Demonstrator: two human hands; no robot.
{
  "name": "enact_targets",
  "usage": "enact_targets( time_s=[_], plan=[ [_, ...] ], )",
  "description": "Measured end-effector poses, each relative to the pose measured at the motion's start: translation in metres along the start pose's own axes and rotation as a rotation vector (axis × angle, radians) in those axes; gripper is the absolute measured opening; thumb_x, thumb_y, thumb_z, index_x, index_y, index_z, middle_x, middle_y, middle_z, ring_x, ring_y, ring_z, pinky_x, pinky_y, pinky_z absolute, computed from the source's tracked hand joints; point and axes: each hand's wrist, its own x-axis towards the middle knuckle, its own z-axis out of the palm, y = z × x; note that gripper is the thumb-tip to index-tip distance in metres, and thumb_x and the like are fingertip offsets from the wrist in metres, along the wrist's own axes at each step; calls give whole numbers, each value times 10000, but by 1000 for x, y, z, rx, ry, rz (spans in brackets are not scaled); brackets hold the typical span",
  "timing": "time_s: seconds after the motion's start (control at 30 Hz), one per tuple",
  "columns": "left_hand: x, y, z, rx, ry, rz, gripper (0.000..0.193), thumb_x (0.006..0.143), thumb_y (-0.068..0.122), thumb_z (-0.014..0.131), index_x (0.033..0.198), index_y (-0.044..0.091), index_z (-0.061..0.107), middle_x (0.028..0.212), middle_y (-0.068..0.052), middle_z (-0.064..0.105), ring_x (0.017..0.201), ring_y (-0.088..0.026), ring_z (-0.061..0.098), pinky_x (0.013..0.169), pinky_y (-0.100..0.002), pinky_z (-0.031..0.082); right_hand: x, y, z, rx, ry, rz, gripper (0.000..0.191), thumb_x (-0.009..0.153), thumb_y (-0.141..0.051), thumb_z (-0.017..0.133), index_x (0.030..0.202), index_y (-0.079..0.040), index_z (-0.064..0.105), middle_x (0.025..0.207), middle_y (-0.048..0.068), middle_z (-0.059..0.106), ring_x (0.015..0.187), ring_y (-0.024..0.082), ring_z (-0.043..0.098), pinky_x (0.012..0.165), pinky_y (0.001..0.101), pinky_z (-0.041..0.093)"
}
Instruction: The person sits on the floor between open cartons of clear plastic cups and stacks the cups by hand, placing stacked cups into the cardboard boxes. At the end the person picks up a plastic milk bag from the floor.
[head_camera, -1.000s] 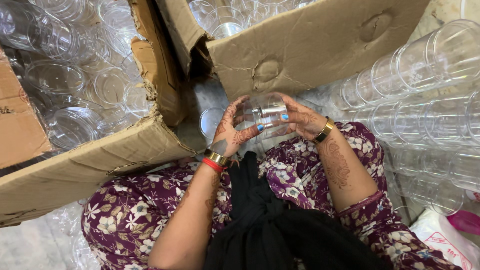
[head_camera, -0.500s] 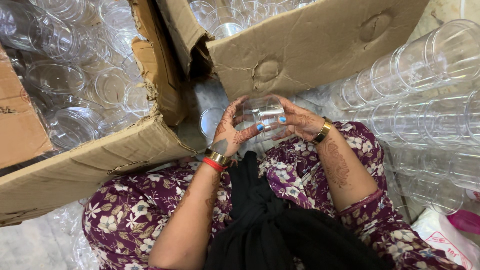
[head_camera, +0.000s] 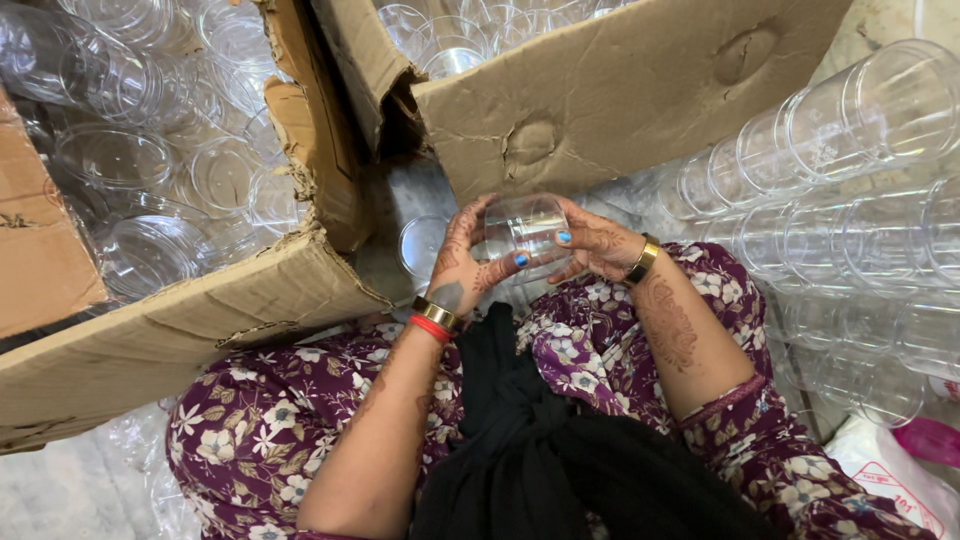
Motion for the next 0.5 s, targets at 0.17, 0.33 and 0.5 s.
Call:
enact_targets(
  time_s=[0.17, 0.33, 0.5],
  plan=[
    [5, -25, 3, -58, 54, 48, 946, 772, 459, 873, 1521, 79, 438, 1438, -127, 583, 1302, -240, 610, 1084, -380, 522, 7, -3, 1, 117, -113, -8, 1027, 834, -490, 762, 1621, -191, 175, 1562, 207, 417, 1373, 465, 504, 990, 599, 525],
    [13, -53, 4, -324, -39, -15, 748, 942, 486, 764, 1489, 18, 560, 1353, -116, 680, 1249, -210, 632, 1070, -349, 510, 12, 1, -5, 323, -384, -44, 1062, 842, -618, 740, 1625, -159, 187, 1532, 272, 441, 1332, 517, 532, 1004, 565, 540],
    [17, -51, 13, -419, 59, -128, 811, 821, 513, 818, 1397, 48, 487, 1250, -93, 688, 1151, -234, 655, 980, -373, 537, 24, 11, -10, 240, -32, -28, 873, 995, -607, 594, 1577, 6, 375, 1440, 277, 567, 1279, 426, 587, 952, 557, 582]
  ],
)
